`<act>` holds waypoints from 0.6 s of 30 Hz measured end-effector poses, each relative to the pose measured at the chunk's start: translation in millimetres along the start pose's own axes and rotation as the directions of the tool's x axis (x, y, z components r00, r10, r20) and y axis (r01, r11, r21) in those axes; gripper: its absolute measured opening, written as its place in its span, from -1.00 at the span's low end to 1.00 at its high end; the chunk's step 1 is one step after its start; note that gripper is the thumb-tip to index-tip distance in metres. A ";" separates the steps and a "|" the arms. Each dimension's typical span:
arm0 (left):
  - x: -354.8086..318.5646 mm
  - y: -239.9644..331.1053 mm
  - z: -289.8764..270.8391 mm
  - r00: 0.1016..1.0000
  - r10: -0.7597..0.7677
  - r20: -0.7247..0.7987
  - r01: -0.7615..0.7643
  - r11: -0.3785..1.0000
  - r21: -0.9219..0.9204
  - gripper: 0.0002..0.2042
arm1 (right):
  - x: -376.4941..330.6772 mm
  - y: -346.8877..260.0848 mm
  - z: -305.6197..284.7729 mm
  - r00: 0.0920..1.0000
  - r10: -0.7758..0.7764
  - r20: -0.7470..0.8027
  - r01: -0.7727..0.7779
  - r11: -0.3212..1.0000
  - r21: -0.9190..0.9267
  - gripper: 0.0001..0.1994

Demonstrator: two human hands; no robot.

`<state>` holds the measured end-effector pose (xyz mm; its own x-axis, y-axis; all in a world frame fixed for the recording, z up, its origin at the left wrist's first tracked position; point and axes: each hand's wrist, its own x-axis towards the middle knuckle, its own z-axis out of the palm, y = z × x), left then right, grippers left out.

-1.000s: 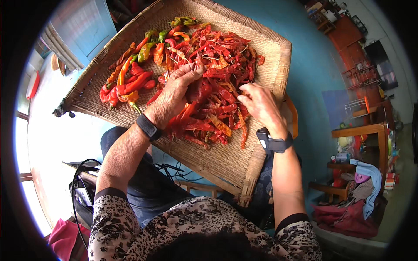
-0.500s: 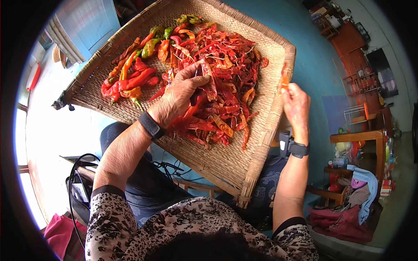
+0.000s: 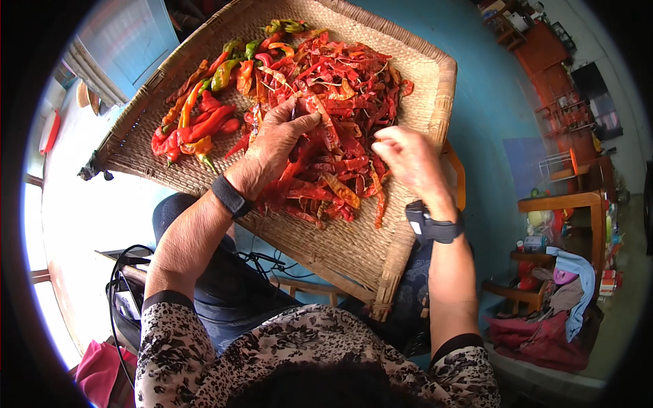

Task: Sorting and de-stemming red and green peppers in a large flat winnowing basket.

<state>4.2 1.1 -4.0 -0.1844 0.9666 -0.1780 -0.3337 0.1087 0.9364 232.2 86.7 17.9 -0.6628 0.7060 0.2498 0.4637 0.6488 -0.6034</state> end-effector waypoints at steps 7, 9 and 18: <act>3.3 2.0 -6.1 0.996 0.046 -0.080 -0.054 0.993 -0.102 -0.92 | 13.3 -9.1 28.0 0.991 -0.119 0.067 0.129 0.977 -0.169 -0.84; 2.8 3.3 -5.6 0.992 0.073 -0.100 -0.087 0.987 -0.135 -0.91 | 11.8 -7.7 20.2 0.997 -0.057 0.061 0.062 0.994 -0.095 -0.88; 2.8 -2.1 -1.9 0.988 0.135 -0.082 -0.132 0.991 0.032 -0.88 | -11.9 39.1 -50.6 0.923 0.301 -0.239 -0.241 0.938 0.248 -0.82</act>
<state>2.7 3.2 -7.1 -0.3026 0.9502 -0.0745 -0.2765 -0.0128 0.9609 288.0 118.1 29.7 -0.3316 0.9149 0.2302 0.4490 0.3676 -0.8144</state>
